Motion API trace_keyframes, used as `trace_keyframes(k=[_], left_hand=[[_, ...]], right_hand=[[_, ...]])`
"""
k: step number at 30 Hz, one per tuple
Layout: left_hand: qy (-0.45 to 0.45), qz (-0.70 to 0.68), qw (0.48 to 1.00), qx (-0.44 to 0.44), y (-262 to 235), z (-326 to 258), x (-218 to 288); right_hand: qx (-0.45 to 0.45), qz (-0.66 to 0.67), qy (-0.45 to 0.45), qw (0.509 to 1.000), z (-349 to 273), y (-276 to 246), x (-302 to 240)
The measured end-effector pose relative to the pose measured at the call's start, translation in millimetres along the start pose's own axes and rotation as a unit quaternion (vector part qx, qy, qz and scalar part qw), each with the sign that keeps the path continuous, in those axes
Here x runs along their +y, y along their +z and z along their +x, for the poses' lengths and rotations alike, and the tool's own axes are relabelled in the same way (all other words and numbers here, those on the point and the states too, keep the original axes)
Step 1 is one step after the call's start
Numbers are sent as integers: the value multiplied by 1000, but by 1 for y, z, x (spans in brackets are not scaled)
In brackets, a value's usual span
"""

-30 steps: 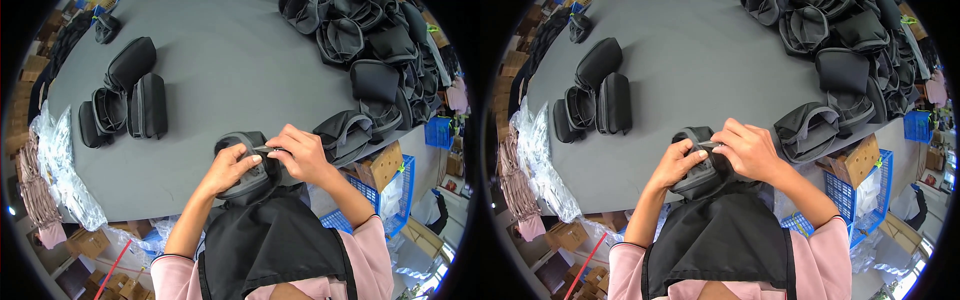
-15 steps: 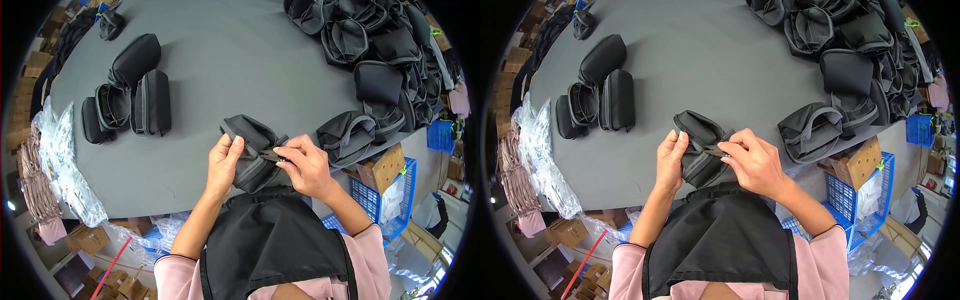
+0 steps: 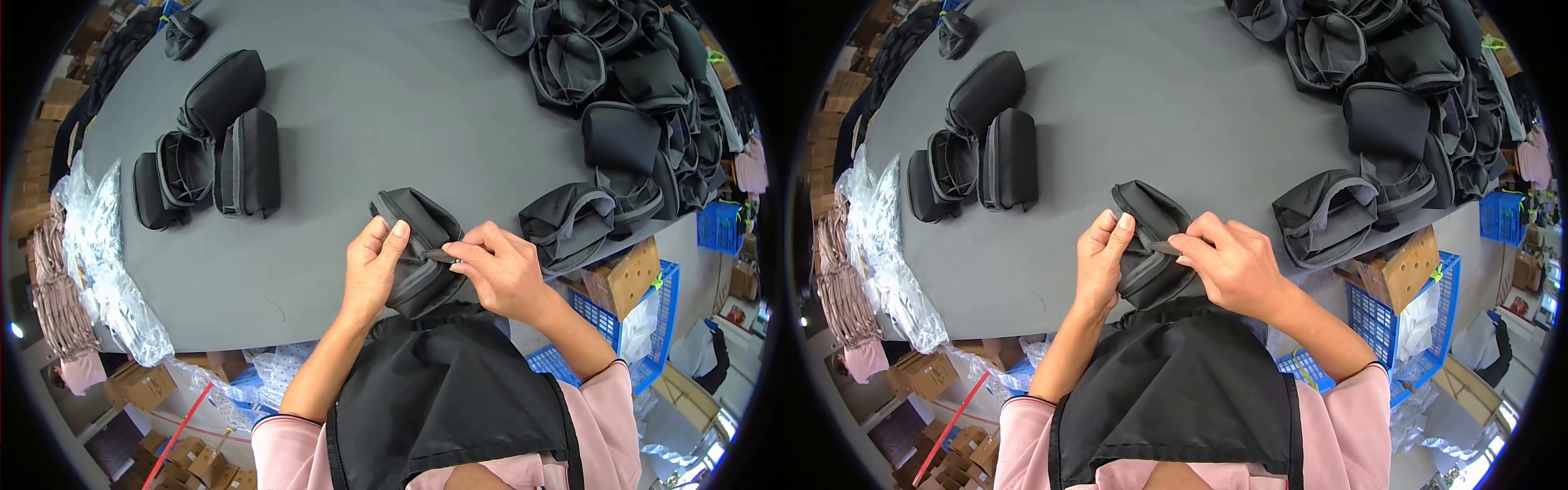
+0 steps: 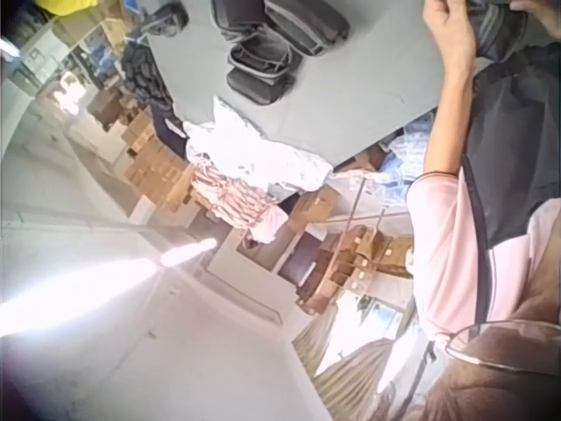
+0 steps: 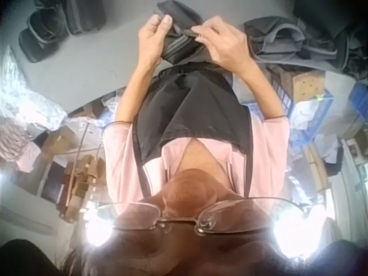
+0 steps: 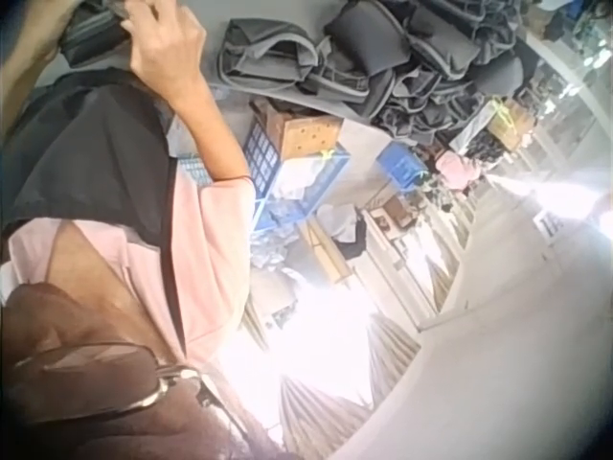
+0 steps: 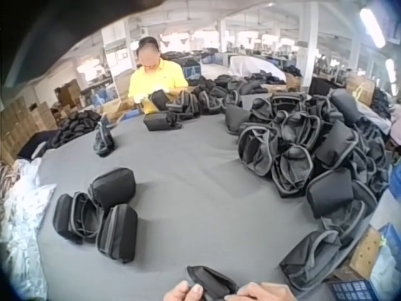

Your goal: Trimming excess threads from black fabric components using small clippers in a production environment.

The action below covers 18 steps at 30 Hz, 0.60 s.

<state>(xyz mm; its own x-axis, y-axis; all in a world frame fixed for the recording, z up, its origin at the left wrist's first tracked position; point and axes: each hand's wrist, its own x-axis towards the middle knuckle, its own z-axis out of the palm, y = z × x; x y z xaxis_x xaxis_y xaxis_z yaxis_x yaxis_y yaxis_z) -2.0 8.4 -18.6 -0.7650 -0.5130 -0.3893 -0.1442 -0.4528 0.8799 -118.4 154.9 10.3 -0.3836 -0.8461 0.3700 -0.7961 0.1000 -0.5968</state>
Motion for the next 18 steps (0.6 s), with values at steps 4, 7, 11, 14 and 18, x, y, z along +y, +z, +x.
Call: trace_keyframes(k=[4, 7, 11, 14, 18], left_hand=[[1, -9, 1000, 5, 5, 0, 8], [3, -41, 999, 31, 8, 1, 24], [217, -51, 975, -1, 15, -24, 73], [181, -200, 961, -62, -25, 8, 44], [-198, -334, 907, 160, -32, 31, -40]], right_hand=[[39, -32, -36, 998, -2, 4, 1], [96, 70, 39, 992, -7, -1, -5], [179, 76, -23, 981, 12, -31, -26], [185, 163, -17, 969, 3, -28, -31], [105, 256, 268, 923, -22, 30, 13]])
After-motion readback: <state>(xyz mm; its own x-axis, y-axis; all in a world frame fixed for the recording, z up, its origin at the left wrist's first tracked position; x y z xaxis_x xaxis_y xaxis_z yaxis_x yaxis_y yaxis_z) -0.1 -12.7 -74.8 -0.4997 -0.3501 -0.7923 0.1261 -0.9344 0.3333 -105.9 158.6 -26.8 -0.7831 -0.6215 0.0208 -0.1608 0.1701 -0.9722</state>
